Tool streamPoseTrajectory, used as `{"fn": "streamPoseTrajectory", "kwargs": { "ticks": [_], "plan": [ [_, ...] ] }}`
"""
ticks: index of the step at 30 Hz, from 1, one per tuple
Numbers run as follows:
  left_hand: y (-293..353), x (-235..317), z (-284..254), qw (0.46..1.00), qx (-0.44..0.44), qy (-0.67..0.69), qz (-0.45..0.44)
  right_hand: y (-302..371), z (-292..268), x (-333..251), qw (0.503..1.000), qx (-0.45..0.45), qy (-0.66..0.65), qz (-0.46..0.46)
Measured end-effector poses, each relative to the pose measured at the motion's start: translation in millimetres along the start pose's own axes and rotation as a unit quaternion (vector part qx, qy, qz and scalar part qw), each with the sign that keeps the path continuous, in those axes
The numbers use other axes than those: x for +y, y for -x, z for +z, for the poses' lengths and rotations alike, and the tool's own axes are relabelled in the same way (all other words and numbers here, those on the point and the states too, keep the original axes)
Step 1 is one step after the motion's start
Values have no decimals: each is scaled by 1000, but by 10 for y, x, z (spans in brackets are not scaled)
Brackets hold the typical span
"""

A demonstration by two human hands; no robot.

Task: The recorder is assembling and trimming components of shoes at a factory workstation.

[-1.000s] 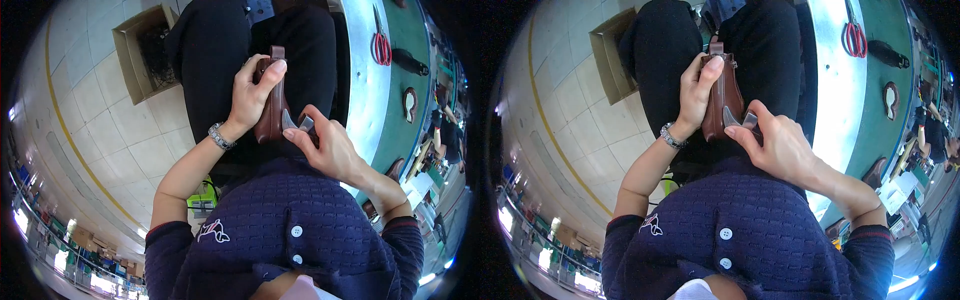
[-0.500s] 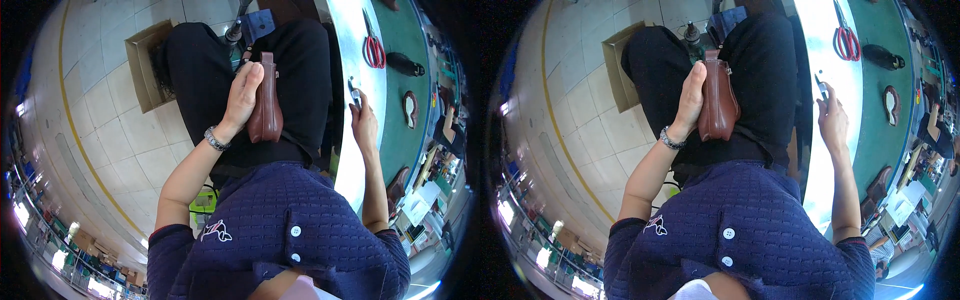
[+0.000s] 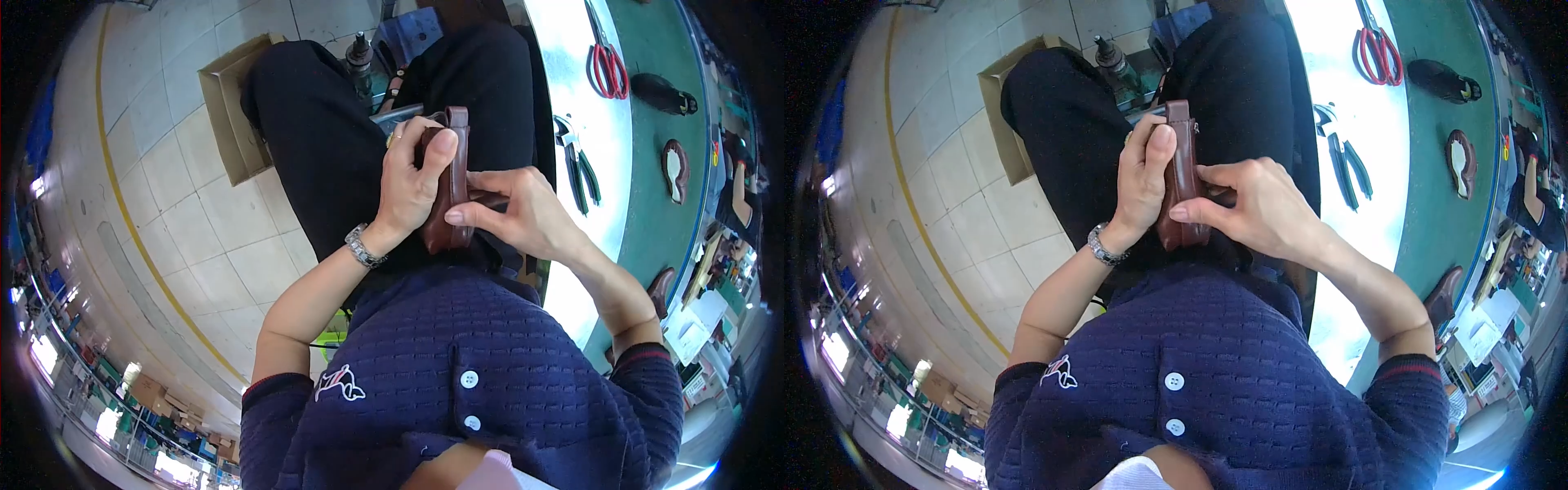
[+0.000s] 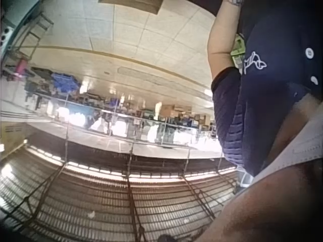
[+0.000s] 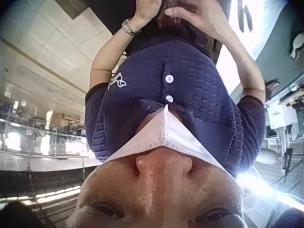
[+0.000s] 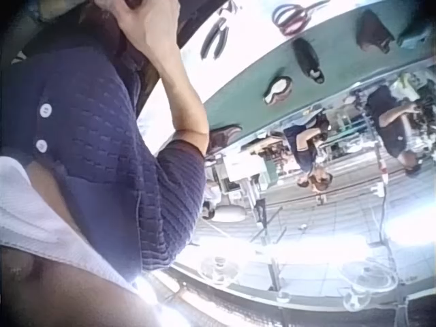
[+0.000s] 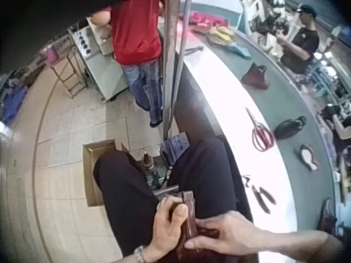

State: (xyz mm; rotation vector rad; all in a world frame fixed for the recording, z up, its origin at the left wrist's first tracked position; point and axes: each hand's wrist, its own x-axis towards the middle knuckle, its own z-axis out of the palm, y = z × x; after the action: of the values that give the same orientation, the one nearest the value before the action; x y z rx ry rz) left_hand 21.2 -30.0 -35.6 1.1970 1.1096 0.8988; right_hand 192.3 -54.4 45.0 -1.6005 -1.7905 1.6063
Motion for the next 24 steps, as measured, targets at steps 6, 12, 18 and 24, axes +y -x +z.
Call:
{"fn": "streamPoseTrajectory", "kwargs": {
  "ticks": [6,12,18,24],
  "plan": [
    [5,-43,-24,998,61,-12,-16,-69,56,-253,991,16,129,8],
    [158,-108,-22,950,-3,305,-73,218,323,-116,974,100,196,-58],
    [126,-229,-15,911,-70,282,-294,517,405,69,979,101,129,-125],
    [87,-72,-49,939,-135,253,-190,586,239,253,971,53,-233,23]
  ]
}}
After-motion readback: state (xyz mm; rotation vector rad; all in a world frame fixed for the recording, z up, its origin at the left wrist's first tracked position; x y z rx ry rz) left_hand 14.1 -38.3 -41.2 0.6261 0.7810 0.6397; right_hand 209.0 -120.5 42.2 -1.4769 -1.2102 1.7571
